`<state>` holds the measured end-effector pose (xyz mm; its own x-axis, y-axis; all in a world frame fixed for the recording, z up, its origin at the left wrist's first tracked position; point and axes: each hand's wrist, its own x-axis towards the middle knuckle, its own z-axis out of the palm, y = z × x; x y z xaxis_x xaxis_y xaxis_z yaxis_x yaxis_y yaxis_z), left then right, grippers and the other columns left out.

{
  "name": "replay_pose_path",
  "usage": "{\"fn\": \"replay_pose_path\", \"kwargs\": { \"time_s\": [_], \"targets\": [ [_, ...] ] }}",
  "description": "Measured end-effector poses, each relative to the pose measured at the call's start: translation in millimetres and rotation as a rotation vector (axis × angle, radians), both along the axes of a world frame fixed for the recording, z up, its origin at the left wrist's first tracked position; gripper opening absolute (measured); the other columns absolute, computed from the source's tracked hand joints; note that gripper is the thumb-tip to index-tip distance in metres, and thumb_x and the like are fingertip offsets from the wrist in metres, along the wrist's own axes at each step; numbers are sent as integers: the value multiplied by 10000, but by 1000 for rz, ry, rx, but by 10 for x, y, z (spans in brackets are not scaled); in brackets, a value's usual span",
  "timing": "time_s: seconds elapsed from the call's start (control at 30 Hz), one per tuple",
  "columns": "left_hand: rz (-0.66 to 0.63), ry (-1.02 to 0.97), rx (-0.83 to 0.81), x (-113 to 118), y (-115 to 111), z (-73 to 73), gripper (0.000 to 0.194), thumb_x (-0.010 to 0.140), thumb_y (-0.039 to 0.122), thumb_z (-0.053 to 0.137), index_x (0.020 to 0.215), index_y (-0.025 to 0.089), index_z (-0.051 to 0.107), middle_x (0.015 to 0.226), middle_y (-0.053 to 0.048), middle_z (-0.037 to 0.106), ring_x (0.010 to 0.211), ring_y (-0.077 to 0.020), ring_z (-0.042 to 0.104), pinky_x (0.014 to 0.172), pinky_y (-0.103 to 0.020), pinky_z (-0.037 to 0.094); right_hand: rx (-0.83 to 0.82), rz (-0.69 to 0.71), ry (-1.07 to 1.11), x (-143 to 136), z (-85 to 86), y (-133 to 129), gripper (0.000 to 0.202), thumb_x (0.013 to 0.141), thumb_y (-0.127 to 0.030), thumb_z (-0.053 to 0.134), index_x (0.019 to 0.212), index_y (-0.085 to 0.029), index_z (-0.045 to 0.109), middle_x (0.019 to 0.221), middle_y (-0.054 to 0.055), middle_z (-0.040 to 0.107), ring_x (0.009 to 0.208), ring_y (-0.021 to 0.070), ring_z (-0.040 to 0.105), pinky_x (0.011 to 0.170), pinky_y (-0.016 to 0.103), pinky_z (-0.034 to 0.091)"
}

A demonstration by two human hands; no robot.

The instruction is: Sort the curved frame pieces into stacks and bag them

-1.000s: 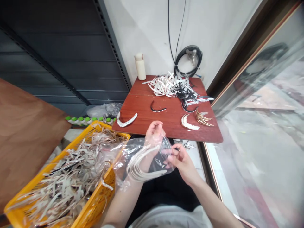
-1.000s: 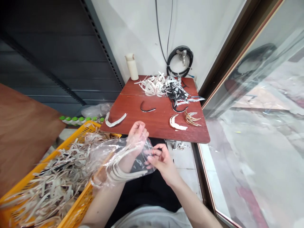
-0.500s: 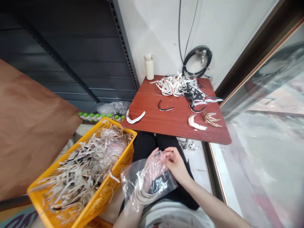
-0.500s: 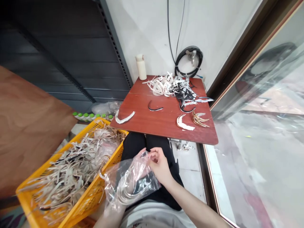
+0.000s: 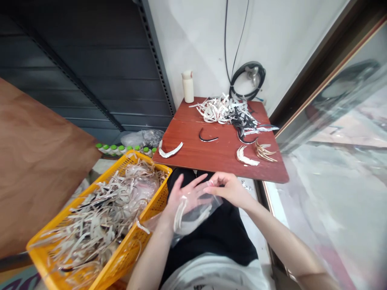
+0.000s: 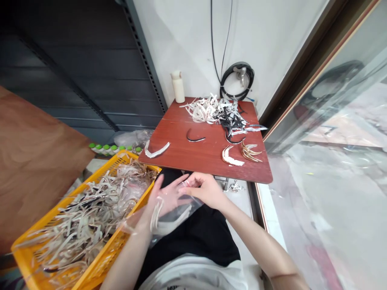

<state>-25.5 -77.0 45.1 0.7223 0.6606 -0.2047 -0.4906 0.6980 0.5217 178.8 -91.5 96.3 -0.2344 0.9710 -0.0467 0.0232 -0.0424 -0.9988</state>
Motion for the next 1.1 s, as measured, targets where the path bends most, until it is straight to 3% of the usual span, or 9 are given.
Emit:
{"fn": "replay_pose_path", "kwargs": {
  "time_s": [0.1, 0.17, 0.27, 0.37, 0.5, 0.67, 0.73, 0.93, 1.1],
  "targets": [
    [-98, 110, 255, -436, 74, 301, 853, 761, 824, 464, 1218, 131, 662, 1112, -186, 714, 1055, -323, 673, 950, -484, 490, 69, 6, -1, 16, 308, 34, 271, 714, -407, 830, 809, -174, 732, 699, 6, 702, 607, 123, 601, 583, 245, 476],
    [-87, 345, 533, -579, 98, 611, 681, 829, 678, 557, 1297, 186, 613, 1210, -169, 681, 1112, -308, 649, 985, -453, 467, 136, 47, -58, -9, 513, 55, 251, 755, -418, 802, 832, -182, 762, 726, 21, 728, 631, 139, 635, 587, 246, 486],
    [-8, 811, 983, -486, 95, 1051, 325, 903, 417, 609, 1167, 237, 666, 1148, -87, 691, 1081, -234, 636, 948, -329, 460, 326, 107, -187, -80, 811, 105, 167, 833, -367, 743, 879, -211, 777, 827, 24, 757, 728, 164, 685, 660, 261, 520],
    [212, 1062, 1292, -246, 119, 1261, 226, 959, 378, 518, 896, 212, 657, 834, -14, 662, 774, -153, 610, 724, -247, 454, 483, 161, -276, -125, 1074, 207, 111, 887, -289, 683, 917, -223, 767, 892, 12, 761, 793, 163, 699, 733, 267, 530],
    [416, 1053, 1470, -89, 228, 1286, 313, 1005, 340, 409, 811, 199, 610, 728, 6, 601, 673, -125, 557, 662, -240, 421, 481, 242, -231, -105, 1273, 397, 128, 892, -286, 661, 935, -188, 731, 860, 6, 749, 784, 152, 696, 717, 254, 529],
    [695, 1042, 1453, -83, 289, 1291, 318, 1003, 348, 420, 752, 202, 550, 687, 10, 548, 642, -123, 524, 642, -248, 409, 415, 252, -240, -95, 1279, 514, 184, 858, -338, 685, 878, -162, 735, 791, 19, 735, 710, 150, 674, 628, 239, 505],
    [715, 1027, 1432, -90, 287, 1299, 279, 995, 352, 442, 791, 206, 564, 702, 10, 566, 643, -123, 535, 636, -245, 415, 457, 225, -279, -117, 1279, 506, 179, 872, -329, 671, 860, -164, 742, 781, 13, 734, 701, 140, 665, 641, 235, 490],
    [555, 1007, 1448, -165, 354, 1331, 275, 978, 363, 474, 785, 207, 593, 669, 14, 603, 606, -119, 569, 622, -238, 435, 658, 260, -478, -176, 1357, 510, 136, 912, -231, 616, 852, -169, 722, 790, -10, 724, 714, 121, 645, 680, 228, 434],
    [717, 1080, 1551, -177, 381, 1318, 269, 965, 325, 494, 763, 201, 622, 655, 11, 617, 574, -113, 547, 589, -237, 415, 817, 271, -598, -203, 1312, 595, 128, 949, -237, 594, 893, -165, 683, 860, 12, 716, 772, 131, 636, 702, 232, 406]
  ]
}}
